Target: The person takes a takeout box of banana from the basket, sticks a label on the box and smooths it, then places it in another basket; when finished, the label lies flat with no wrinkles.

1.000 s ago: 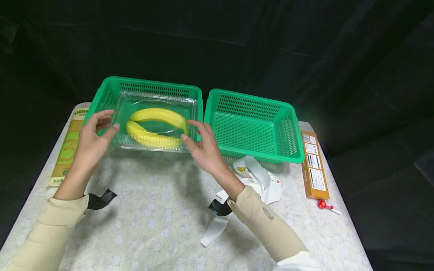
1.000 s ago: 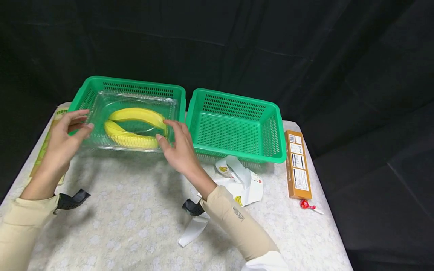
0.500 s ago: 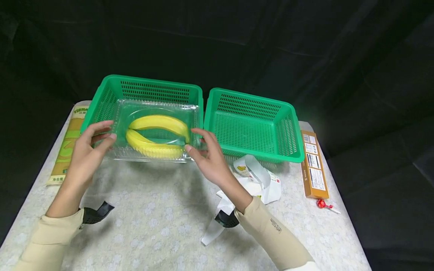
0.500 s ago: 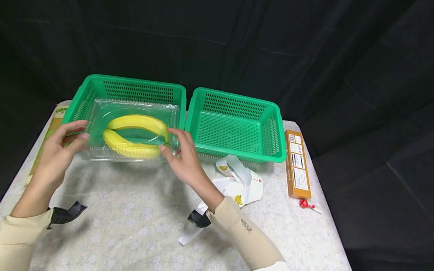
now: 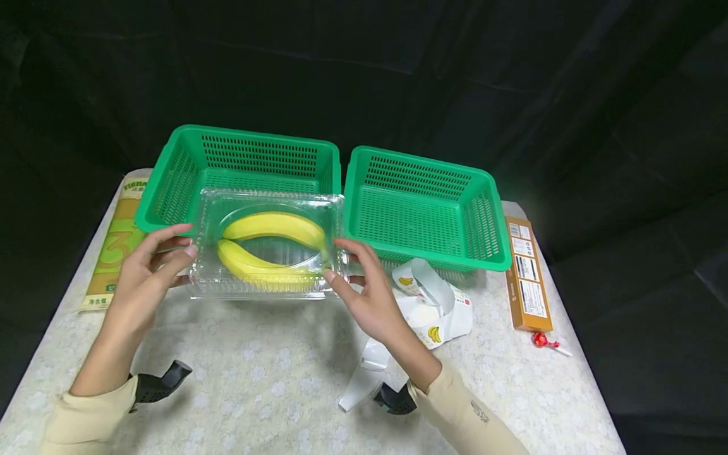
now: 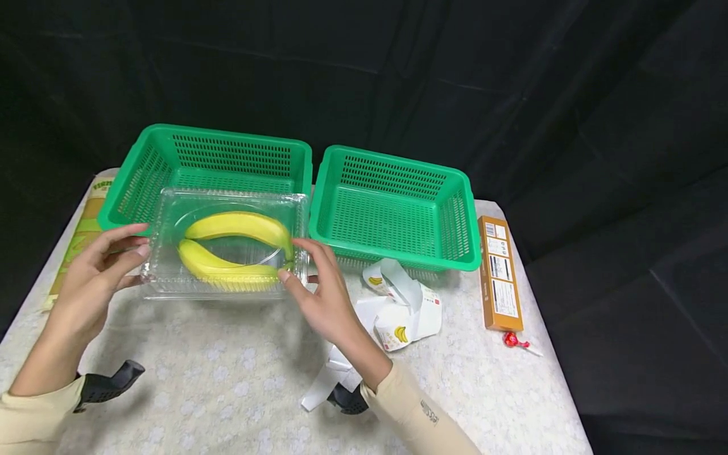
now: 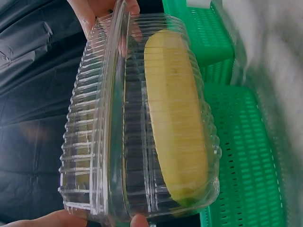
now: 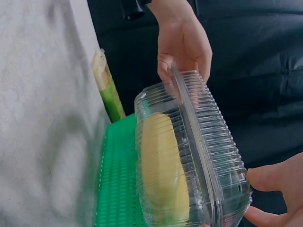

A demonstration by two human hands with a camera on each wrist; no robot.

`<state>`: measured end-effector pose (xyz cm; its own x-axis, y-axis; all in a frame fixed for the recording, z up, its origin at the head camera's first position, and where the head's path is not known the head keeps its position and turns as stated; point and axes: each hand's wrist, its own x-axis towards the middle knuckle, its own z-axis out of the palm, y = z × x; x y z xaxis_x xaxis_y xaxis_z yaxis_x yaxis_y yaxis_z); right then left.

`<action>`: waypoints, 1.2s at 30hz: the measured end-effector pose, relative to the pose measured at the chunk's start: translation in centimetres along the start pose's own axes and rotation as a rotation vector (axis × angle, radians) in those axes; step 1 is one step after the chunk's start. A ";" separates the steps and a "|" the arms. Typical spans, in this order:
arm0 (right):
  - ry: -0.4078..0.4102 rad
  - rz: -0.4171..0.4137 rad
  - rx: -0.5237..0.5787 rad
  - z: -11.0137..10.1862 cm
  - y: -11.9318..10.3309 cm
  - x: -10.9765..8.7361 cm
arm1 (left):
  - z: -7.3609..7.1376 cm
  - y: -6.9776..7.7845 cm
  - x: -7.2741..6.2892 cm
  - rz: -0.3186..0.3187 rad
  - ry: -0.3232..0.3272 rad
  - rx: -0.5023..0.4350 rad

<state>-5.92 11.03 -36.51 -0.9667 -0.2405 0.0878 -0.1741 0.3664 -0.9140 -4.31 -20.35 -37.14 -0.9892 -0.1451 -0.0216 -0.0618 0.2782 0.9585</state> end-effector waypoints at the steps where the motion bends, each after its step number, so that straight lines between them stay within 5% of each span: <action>1: 0.002 0.002 0.003 -0.1 0.0 -0.2 | 0.1 -0.1 -0.2 0.000 -0.003 -0.004; 8: 0.009 0.041 0.017 0.0 0.3 -2.1 | -0.3 -0.9 -1.5 -0.030 -0.049 -0.043; 18: 0.011 0.027 0.086 0.1 1.4 -4.4 | -0.5 -3.0 -3.1 -0.074 -0.110 -0.223; 36: 0.042 0.208 0.130 1.1 6.0 -7.4 | 2.1 -5.9 -4.3 -0.196 -0.256 -0.092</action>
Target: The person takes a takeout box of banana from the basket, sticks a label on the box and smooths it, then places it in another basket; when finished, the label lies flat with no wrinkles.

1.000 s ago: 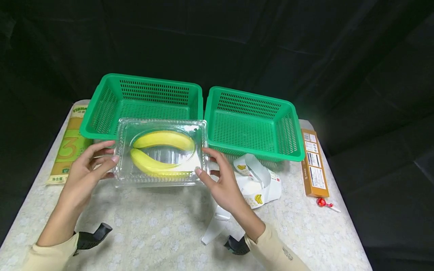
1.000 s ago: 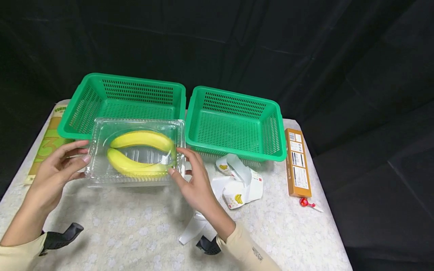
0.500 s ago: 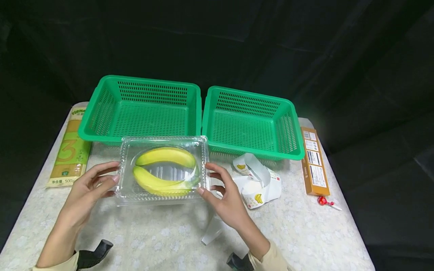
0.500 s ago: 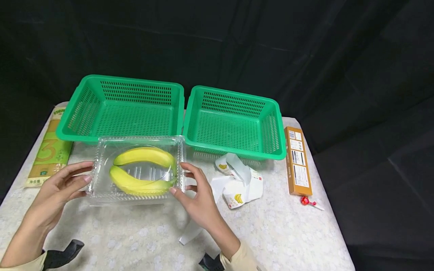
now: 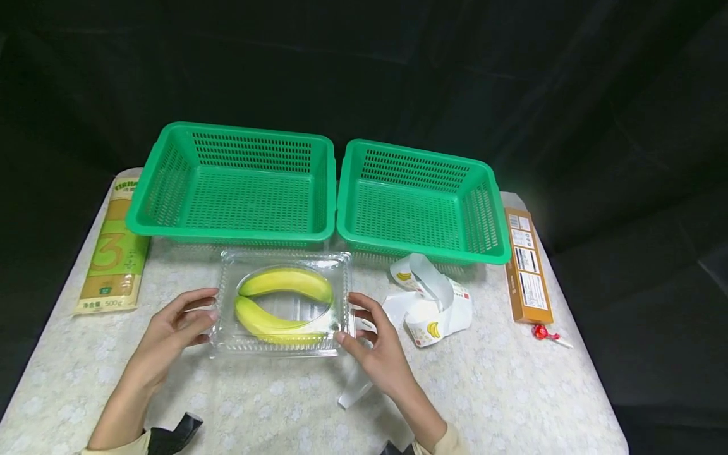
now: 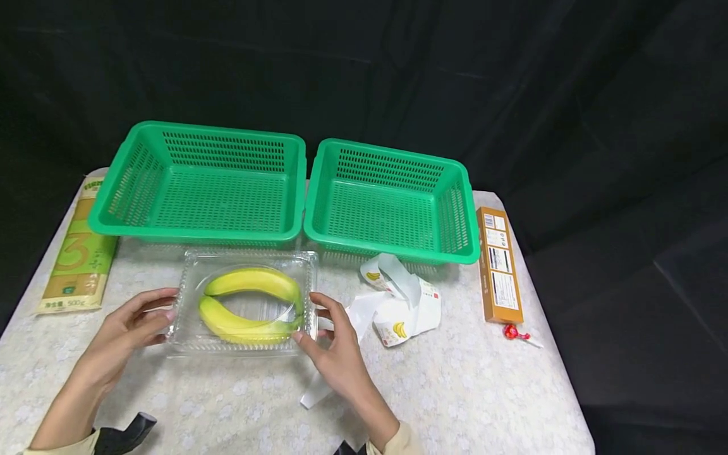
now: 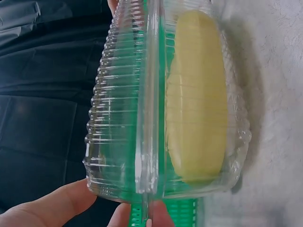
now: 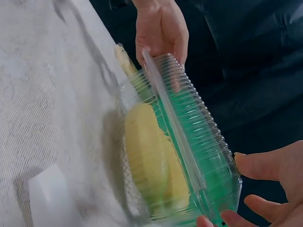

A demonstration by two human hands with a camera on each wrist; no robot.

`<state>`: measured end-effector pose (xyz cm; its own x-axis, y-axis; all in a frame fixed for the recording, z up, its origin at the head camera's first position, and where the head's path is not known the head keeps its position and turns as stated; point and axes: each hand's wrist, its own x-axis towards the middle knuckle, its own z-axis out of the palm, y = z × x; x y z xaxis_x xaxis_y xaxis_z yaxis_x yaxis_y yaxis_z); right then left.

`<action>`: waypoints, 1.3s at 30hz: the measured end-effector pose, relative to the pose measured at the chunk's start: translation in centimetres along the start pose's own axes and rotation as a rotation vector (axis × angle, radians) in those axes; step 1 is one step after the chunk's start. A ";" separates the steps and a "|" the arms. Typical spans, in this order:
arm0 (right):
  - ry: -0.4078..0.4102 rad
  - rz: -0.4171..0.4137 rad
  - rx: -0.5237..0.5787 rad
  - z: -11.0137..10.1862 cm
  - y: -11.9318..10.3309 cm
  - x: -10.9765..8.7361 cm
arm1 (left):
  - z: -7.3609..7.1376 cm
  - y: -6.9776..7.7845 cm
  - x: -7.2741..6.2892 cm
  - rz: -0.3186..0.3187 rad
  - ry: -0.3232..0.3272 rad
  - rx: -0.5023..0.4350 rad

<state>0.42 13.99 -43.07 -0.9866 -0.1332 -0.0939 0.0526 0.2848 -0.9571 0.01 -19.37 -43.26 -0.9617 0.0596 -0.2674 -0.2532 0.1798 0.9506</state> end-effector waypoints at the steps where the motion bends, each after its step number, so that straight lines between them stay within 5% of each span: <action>1: 0.006 0.004 0.000 0.0 0.1 0.0 | 0.2 -0.1 0.1 0.000 -0.003 0.006; 9: 0.010 0.045 0.000 -0.6 1.1 0.4 | 1.3 -0.3 1.1 -0.024 -0.038 0.036; 22: 0.008 0.039 -0.044 -0.7 1.8 1.4 | 2.2 0.0 2.0 -0.060 0.010 0.078; 39: -0.006 0.021 -0.062 -0.9 1.7 2.6 | 2.3 0.2 3.2 -0.079 0.023 0.008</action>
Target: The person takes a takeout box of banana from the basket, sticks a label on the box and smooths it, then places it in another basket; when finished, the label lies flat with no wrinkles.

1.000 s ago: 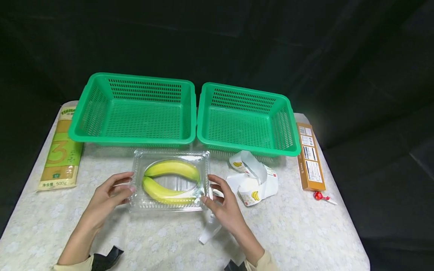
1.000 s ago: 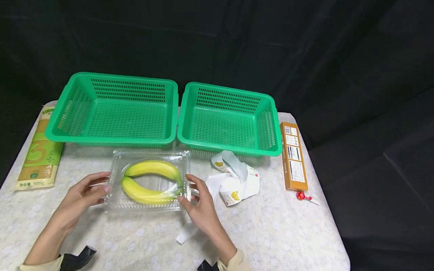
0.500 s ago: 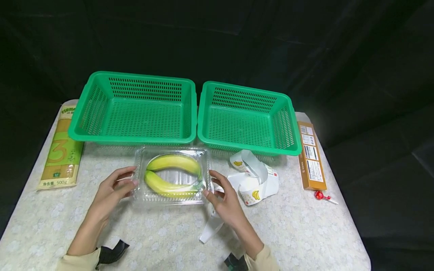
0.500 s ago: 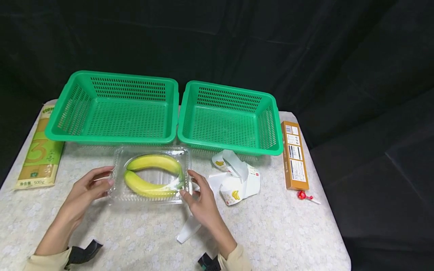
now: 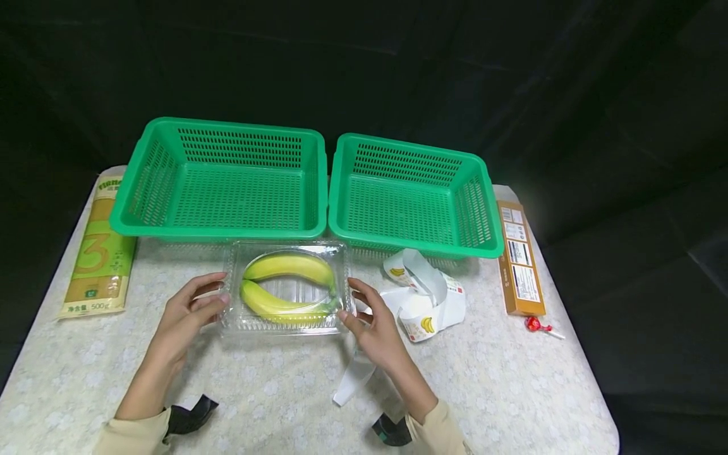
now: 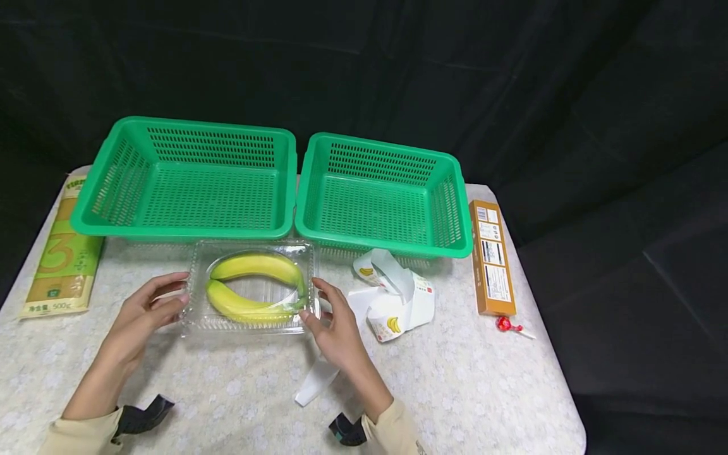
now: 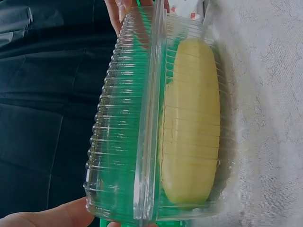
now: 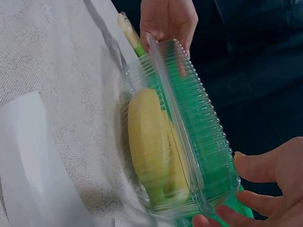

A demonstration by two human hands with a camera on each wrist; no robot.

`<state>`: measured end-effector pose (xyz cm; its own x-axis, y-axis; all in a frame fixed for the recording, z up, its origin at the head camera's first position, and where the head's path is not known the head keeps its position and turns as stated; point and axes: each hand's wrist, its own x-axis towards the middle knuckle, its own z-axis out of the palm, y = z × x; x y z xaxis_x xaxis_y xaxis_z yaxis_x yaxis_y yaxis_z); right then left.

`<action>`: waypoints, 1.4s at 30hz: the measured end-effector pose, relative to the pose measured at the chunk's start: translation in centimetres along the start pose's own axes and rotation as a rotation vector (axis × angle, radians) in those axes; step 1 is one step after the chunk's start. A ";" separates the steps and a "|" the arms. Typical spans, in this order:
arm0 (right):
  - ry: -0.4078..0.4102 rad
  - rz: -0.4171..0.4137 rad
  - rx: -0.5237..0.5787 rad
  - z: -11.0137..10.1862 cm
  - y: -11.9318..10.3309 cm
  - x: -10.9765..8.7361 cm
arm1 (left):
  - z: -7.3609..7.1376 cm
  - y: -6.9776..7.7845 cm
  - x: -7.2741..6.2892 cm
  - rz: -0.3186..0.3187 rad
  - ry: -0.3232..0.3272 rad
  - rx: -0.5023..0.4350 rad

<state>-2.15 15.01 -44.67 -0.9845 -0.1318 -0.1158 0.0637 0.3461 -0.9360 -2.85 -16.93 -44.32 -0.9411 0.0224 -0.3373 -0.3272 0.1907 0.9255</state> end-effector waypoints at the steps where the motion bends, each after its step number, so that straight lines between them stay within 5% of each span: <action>1: 0.000 0.000 0.000 0.0 0.0 0.0 | 0.0 0.0 0.0 0.004 0.002 0.001; 14: -0.025 -0.002 -0.039 -0.3 -0.1 0.4 | 0.3 0.2 -0.1 0.025 0.037 0.012; 23: 0.073 -0.038 -0.059 -4.4 -0.8 -0.3 | 0.6 0.1 -0.3 0.020 0.069 0.010; 32: -0.296 0.003 -0.409 -5.3 1.9 -2.3 | 0.3 0.2 -0.6 0.024 0.096 0.000; 42: -0.320 0.000 -0.528 -4.5 3.0 -2.6 | 0.3 0.1 -0.6 0.031 0.140 -0.043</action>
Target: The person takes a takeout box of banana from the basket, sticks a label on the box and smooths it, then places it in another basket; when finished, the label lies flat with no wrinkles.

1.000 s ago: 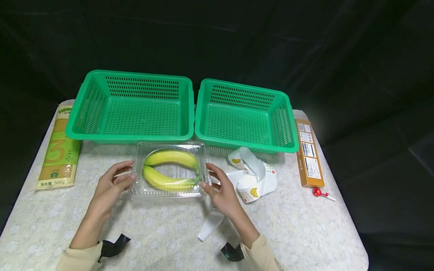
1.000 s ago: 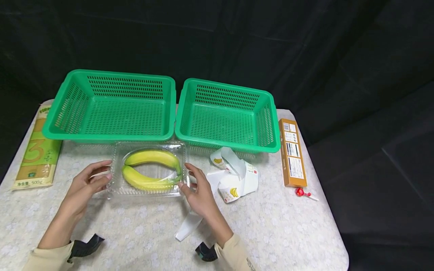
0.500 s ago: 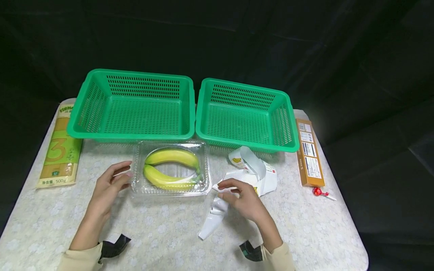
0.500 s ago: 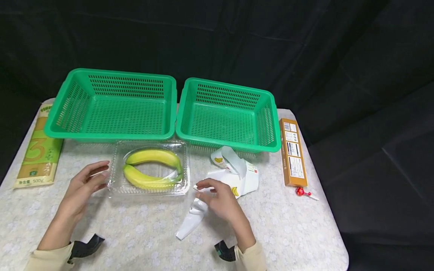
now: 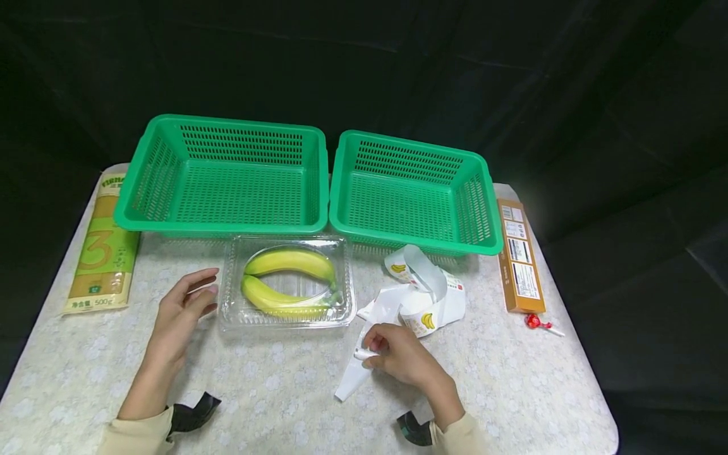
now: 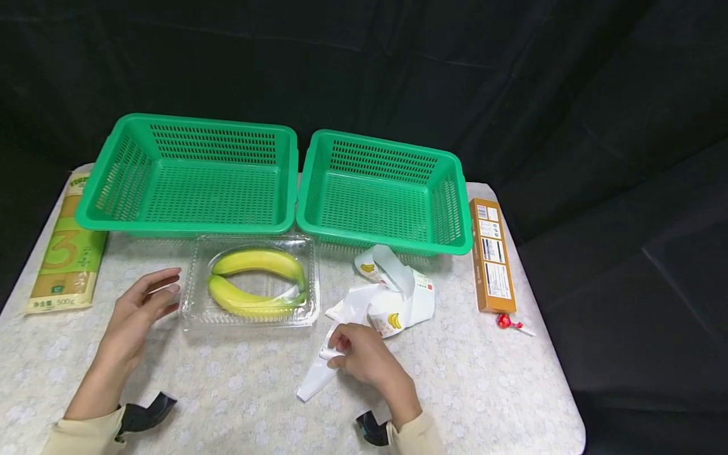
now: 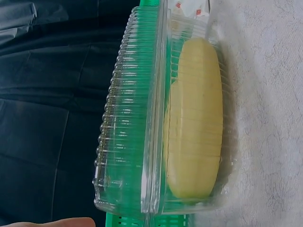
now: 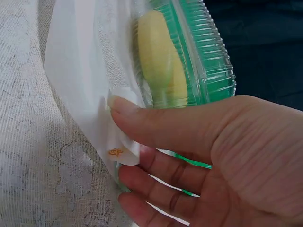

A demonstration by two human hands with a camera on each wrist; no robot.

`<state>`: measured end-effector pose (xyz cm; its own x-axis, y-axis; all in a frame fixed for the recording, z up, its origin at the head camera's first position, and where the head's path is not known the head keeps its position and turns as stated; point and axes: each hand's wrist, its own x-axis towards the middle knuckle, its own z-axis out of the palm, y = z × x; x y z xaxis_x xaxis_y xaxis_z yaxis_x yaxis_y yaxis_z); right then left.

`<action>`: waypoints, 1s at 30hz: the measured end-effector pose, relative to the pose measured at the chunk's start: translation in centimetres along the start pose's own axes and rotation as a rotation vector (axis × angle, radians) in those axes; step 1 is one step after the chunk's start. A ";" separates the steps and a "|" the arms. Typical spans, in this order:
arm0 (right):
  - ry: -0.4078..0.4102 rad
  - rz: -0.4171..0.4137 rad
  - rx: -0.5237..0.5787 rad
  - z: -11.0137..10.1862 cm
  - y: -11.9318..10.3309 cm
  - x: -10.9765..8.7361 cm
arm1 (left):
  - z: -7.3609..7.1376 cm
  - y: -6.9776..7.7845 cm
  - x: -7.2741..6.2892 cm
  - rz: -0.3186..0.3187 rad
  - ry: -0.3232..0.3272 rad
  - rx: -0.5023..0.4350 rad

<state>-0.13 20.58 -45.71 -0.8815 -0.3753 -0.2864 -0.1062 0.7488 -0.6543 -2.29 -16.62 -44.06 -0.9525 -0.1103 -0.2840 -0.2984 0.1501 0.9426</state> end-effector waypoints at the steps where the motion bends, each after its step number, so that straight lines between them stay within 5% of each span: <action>1: 0.001 0.004 -0.008 0.1 0.0 0.0 | 0.0 0.0 0.0 0.000 0.002 -0.009; 7: 0.070 -0.035 -0.014 -0.2 -0.1 0.0 | -0.3 0.0 0.0 0.007 0.029 -0.048; 11: 0.113 -0.069 0.071 -0.9 -0.4 -0.2 | 0.1 0.7 -0.7 0.024 0.153 0.004; 13: 0.128 -0.092 0.117 -1.3 -0.7 -0.3 | 0.7 1.4 -1.5 0.078 0.244 0.032; 16: 0.161 -0.109 0.208 -1.8 -1.5 -0.4 | 2.3 2.6 -3.1 0.254 0.331 0.031; 19: 0.185 -0.129 0.306 -2.0 -2.6 -0.6 | 4.5 3.4 -4.5 0.477 0.249 -0.019; 22: 0.184 -0.163 0.377 -2.0 -3.9 -0.7 | 6.9 3.6 -5.4 0.603 0.068 -0.080; 30: 0.144 -0.237 0.440 -1.1 -6.3 -0.6 | 10.5 2.6 -6.1 0.556 -0.199 0.048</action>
<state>0.54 16.69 -40.62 -0.9145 -0.4043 -0.0154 -0.1345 0.3398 -0.9308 2.05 -5.20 -41.75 -0.9586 0.1830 0.2181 0.2505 0.1779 0.9516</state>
